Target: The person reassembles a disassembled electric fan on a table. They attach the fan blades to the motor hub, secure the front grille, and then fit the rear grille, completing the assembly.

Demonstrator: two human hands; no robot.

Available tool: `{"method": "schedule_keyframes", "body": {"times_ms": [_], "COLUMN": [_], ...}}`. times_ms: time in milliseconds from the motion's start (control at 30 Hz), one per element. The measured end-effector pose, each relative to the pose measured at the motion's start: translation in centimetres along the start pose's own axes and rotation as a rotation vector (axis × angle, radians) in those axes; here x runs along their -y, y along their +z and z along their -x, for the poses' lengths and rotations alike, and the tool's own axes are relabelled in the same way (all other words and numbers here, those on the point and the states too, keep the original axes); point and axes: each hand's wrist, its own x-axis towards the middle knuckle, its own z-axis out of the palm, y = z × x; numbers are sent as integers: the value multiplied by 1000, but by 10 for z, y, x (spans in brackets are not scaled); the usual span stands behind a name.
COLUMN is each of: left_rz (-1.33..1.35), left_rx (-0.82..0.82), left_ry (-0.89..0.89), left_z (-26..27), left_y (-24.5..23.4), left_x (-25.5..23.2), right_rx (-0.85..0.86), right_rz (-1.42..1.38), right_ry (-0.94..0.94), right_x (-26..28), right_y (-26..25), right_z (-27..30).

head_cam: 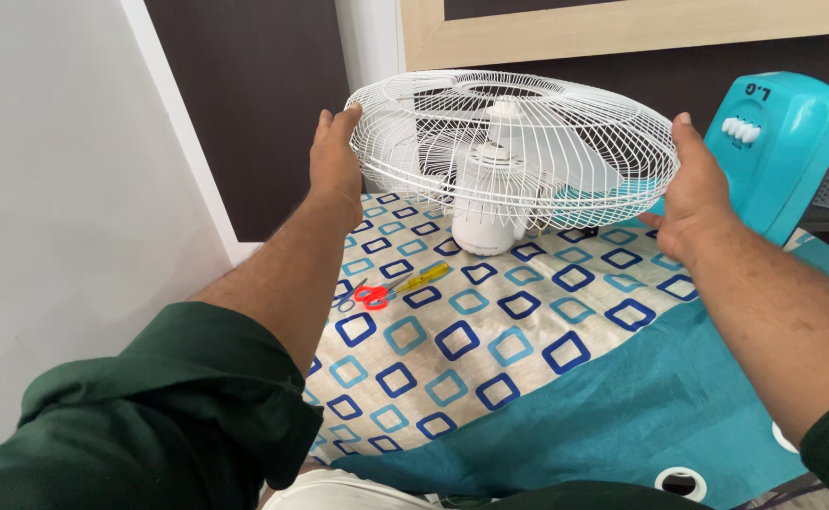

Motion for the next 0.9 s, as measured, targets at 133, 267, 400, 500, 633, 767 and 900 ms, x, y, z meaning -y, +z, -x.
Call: {"method": "schedule_keyframes", "body": {"times_ms": [133, 267, 400, 500, 633, 767, 900], "left_rz": [8, 43, -73, -479, -1223, -1542, -1563], "left_rx": [-1, -30, -194, -348, 47, 339, 376], "left_ry": [8, 52, 121, 31, 85, 3, 4], "left_z": [-5, -16, -16, 15, 63, 91, 101], "left_y": [-3, -8, -32, -54, -60, -40, -34], "left_x": [4, 13, 26, 44, 57, 60, 62], "right_rx": [-21, -174, -453, -238, 126, 243, 406], "right_rz": [-11, -124, 31, 174, 591, 1028, 1148], "right_ry": [15, 50, 181, 143, -8, -101, -251], "right_x": [-7, -29, -68, -100, -121, -106, -92], "right_y": [-5, -22, -40, -50, -31, 2, 18], "right_z": [-6, -29, -47, -38, -2, 31, 56]}}
